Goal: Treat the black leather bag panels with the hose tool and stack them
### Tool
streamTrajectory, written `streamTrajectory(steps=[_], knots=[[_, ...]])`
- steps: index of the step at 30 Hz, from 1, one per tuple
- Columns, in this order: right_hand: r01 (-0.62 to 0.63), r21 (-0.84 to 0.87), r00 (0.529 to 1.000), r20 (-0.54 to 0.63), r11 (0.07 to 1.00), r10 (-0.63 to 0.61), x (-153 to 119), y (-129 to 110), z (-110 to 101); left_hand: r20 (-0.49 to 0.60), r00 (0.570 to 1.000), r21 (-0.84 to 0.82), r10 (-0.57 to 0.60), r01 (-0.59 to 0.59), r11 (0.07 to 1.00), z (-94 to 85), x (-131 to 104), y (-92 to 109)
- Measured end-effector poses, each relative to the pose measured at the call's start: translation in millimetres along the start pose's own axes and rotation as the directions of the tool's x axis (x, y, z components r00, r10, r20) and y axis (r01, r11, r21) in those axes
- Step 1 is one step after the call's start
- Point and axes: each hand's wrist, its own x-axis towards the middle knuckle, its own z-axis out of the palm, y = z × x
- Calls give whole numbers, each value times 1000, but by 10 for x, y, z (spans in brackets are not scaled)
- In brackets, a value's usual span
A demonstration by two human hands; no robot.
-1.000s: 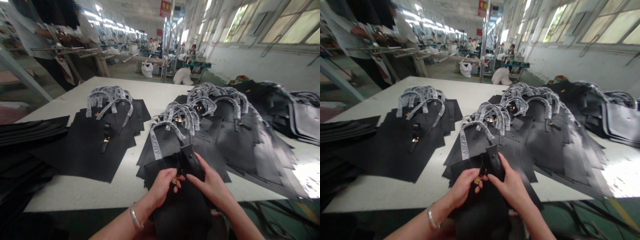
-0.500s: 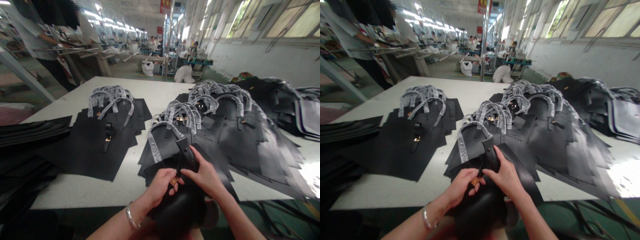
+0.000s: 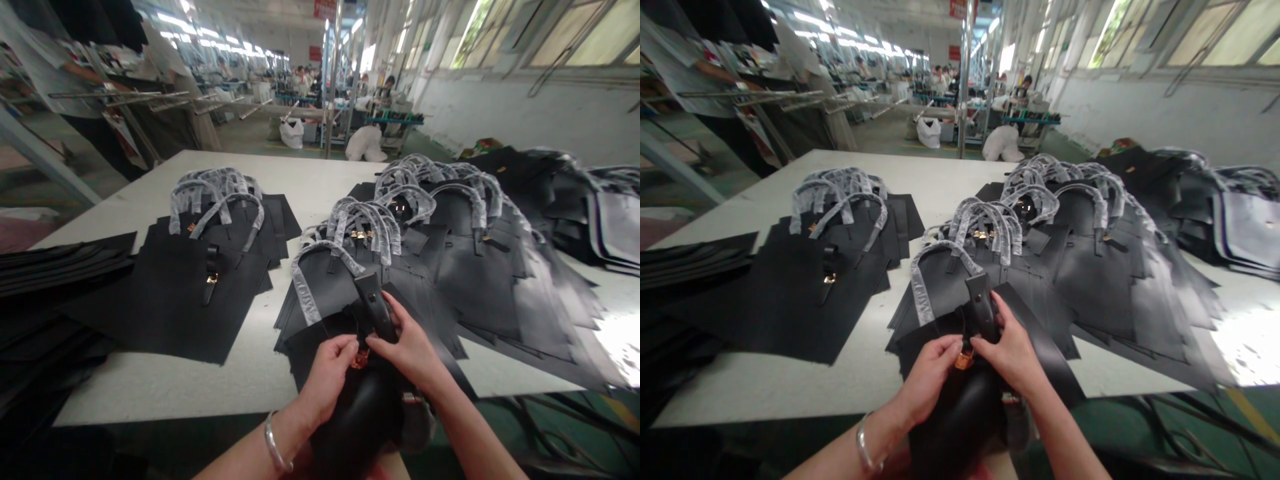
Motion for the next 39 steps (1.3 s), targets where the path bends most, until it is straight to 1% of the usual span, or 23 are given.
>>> streamTrajectory(steps=[2,4,5,7,9,10,11,13,15,17,19,21,22,23,24,25,27,28,29,30,32,35,39], knots=[[-11,55,1000,17,998,10,-6,-29,2,-16,1000,-60,-22,21,998,54,12,-46],[-15,87,999,30,996,12,-13,-63,-4,-41,999,-42,-23,22,999,84,21,-69],[-16,99,999,34,995,13,-15,-76,-8,-57,998,17,7,-6,1000,86,23,-65],[-19,117,999,38,993,15,-15,-85,-17,-73,987,218,142,-123,968,64,24,-22],[-17,124,999,43,992,12,-11,-72,-19,-13,952,432,305,-270,860,16,30,63],[-13,123,999,47,992,7,-8,-60,-16,46,933,509,358,-330,795,-14,41,114],[-8,122,999,50,992,2,-5,-46,-12,115,918,563,380,-375,736,-45,57,166],[2,123,999,50,992,-8,0,-19,0,248,899,629,361,-433,646,-103,106,261],[12,118,999,44,993,-18,5,4,15,356,878,682,320,-478,554,-148,161,331],[25,102,999,37,994,-29,10,18,29,453,845,729,285,-535,428,-175,204,371],[37,89,999,32,995,-40,15,24,41,523,809,756,268,-585,294,-187,227,385],[43,97,999,29,994,-46,16,22,49,553,788,764,271,-609,212,-193,239,381],[40,104,999,27,994,-43,14,18,49,551,787,766,279,-609,207,-198,245,375],[33,108,999,23,994,-36,11,12,48,535,793,766,292,-601,228,-204,253,367],[23,109,1000,18,994,-25,7,6,44,498,808,768,314,-579,273,-213,261,360],[10,108,1000,18,994,-12,2,0,39,438,832,770,341,-543,335,-223,269,352],[-19,101,1000,15,995,18,-6,-9,27,269,874,766,405,-449,461,-249,276,337],[-31,99,999,15,995,29,-6,-11,21,196,882,759,429,-414,503,-261,274,328],[-38,98,999,14,994,37,-5,-10,17,158,883,751,442,-398,527,-272,267,318],[-43,97,999,13,994,41,-1,-7,14,160,880,745,448,-405,530,-282,257,307],[-44,96,999,14,994,43,14,4,13,244,866,736,437,-459,498,-295,237,279],[-49,120,999,17,992,47,37,26,22,358,830,731,427,-534,425,-301,230,236],[-56,159,998,18,986,53,35,36,34,407,784,734,468,-586,343,-297,264,211]])
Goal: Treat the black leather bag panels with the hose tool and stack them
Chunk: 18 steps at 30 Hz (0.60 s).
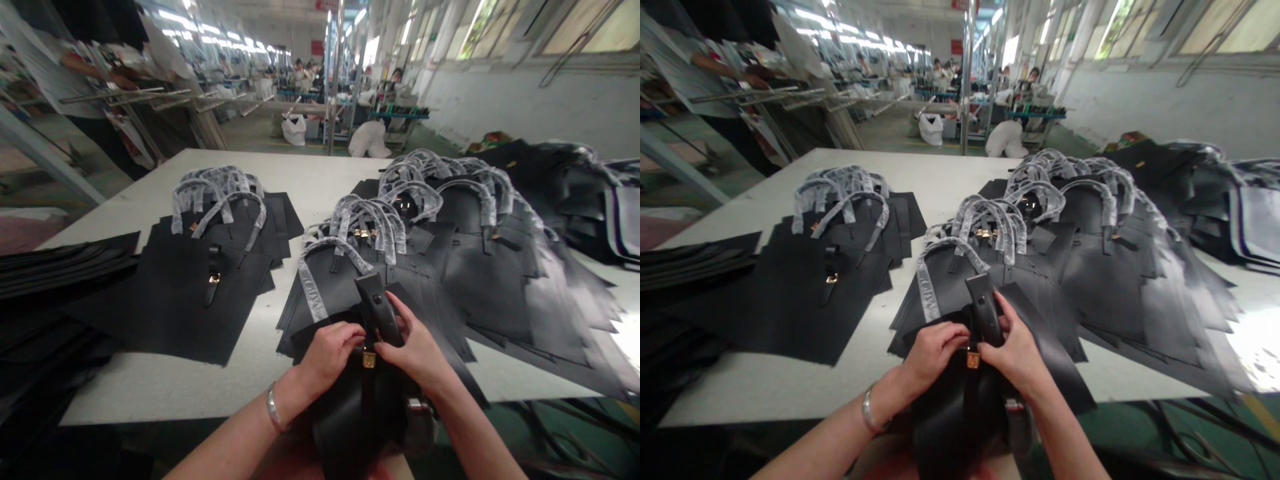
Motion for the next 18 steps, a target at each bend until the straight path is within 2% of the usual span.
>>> streamTrajectory(steps=[6,9,12,15,16,18], knots=[[-16,9,1000,9,1000,16,-17,-54,11,19,995,85,93,-94,992,11,27,7],[-35,22,999,13,999,35,-14,-77,26,38,995,93,88,-91,992,44,25,6],[-40,40,999,9,998,39,-22,-76,42,-55,997,9,-59,59,998,91,26,-19],[-40,57,999,6,998,40,-31,-61,44,-170,937,-210,-306,269,940,119,16,-54],[-42,50,999,3,998,42,-31,-56,41,-174,923,-271,-345,292,917,121,7,-62],[-44,33,999,-4,998,44,-22,-51,31,-143,942,-294,-305,254,921,118,-18,-68]])
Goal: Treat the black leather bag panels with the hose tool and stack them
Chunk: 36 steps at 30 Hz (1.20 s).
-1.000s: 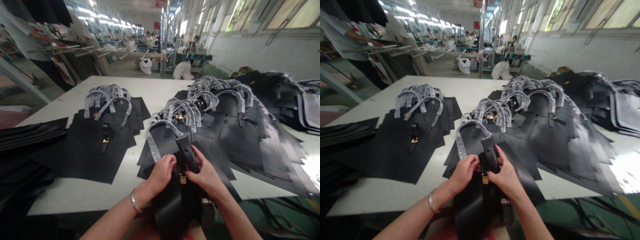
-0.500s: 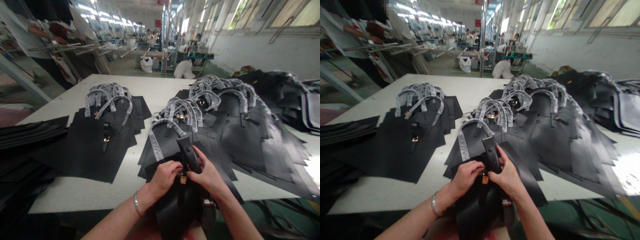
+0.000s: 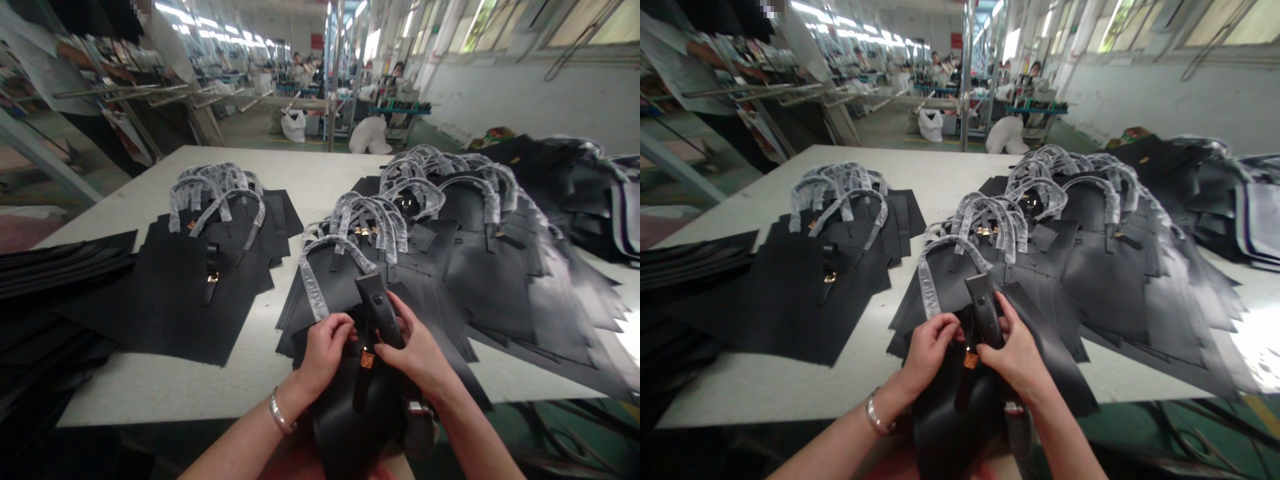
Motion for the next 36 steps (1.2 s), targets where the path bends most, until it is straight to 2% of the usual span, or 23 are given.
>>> streamTrajectory(steps=[3,6,11,13,15,18,20,23,25,28,32,34,36], knots=[[-3,-7,1000,-1,1000,3,17,-12,-9,98,977,100,189,-198,975,-7,-33,-5],[-13,3,1000,1,1000,13,20,-37,-3,118,943,190,312,-330,925,2,-33,-18],[-27,13,1000,0,1000,27,4,-70,15,186,903,275,387,-425,862,3,15,-38],[-27,7,1000,-4,1000,27,2,-73,21,195,908,263,371,-413,872,6,20,-29],[-17,-1,1000,-8,1000,17,4,-67,29,144,944,217,298,-324,921,26,7,-12],[5,-2,1000,-16,1000,-5,16,-48,44,-8,996,71,86,-85,994,114,-49,7],[8,-7,1000,-20,1000,-8,26,-35,56,-76,992,-107,-100,91,990,209,-104,0],[6,-10,1000,-10,1000,-7,29,-18,72,-77,942,-397,-327,272,877,359,-193,-24],[5,-8,1000,5,1000,-5,24,-2,79,-26,910,-564,-413,328,758,423,-239,-22],[19,-41,1000,4,999,-19,18,34,89,165,866,-730,-472,429,532,411,-266,30],[59,-157,998,-17,986,-62,26,64,93,474,763,-725,-441,622,296,247,-236,116],[74,-192,996,-34,979,-82,23,51,57,556,716,-698,-422,678,230,187,-216,131],[75,-186,994,-59,980,-87,-4,20,-32,541,726,-706,-425,666,239,183,-204,123]])
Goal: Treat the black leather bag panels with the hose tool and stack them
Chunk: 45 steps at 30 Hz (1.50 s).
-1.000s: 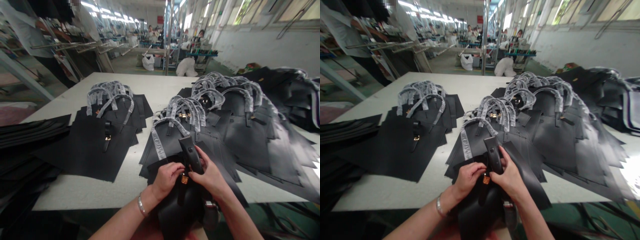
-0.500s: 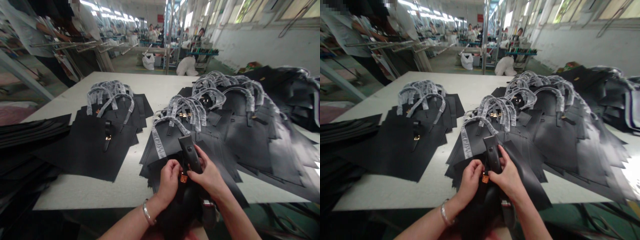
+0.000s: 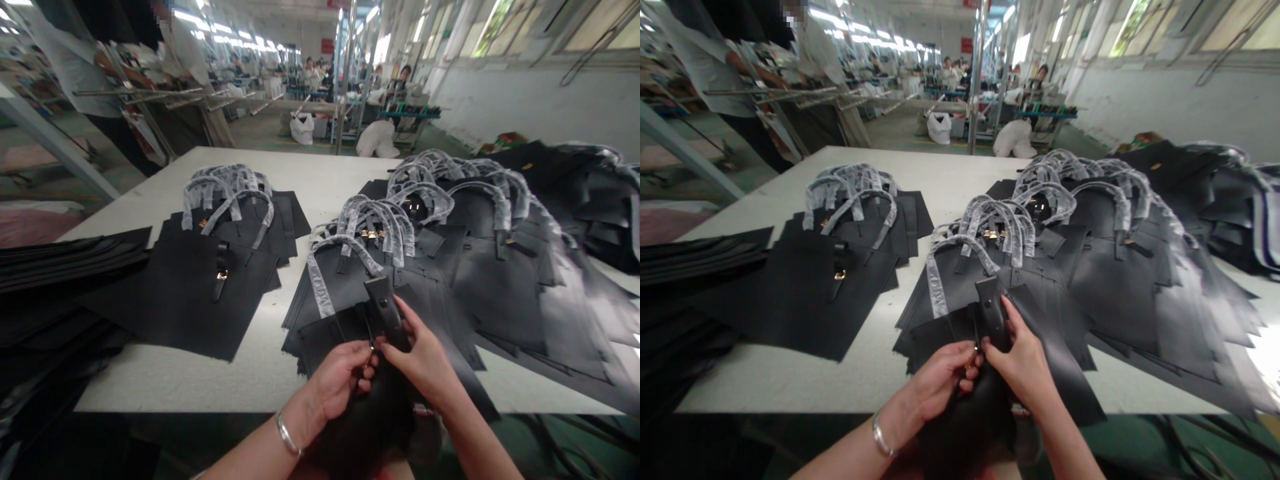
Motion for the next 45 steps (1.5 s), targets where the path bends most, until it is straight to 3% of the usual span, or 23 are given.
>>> streamTrajectory(steps=[4,8,14,16,20,26,31,36,38,41,43,45], knots=[[-90,11,996,21,996,90,-140,-7,-332,-134,970,107,202,-189,976,4,104,-103],[-262,18,948,191,965,254,-412,34,-590,-230,890,258,395,-335,906,-6,207,-200],[-399,90,860,383,913,338,-635,34,-498,-171,832,459,528,-407,790,-55,253,-232],[-372,85,867,387,924,314,-591,15,-433,-156,834,487,529,-401,776,-68,261,-236],[-279,76,926,285,957,247,-488,-9,-428,-187,847,474,498,-366,801,-80,273,-237],[-353,70,851,439,933,290,-533,-66,-424,-126,843,542,522,-382,748,-81,255,-239],[-254,61,938,257,965,231,-459,-100,-331,-145,848,572,510,-348,742,-79,245,-258],[-308,33,865,425,951,266,-453,-67,-382,-114,874,535,471,-346,771,-88,223,-234],[-291,33,889,379,956,257,-415,-78,-377,-102,887,522,450,-337,784,-83,210,-207],[-235,33,953,206,971,223,-320,-110,-394,-125,902,477,414,-311,822,-73,194,-166],[-247,30,952,192,969,237,-300,-113,-442,-128,908,452,399,-304,839,-79,189,-152],[-304,15,920,264,953,289,-343,-87,-492,-119,911,430,394,-311,848,-96,188,-152]])
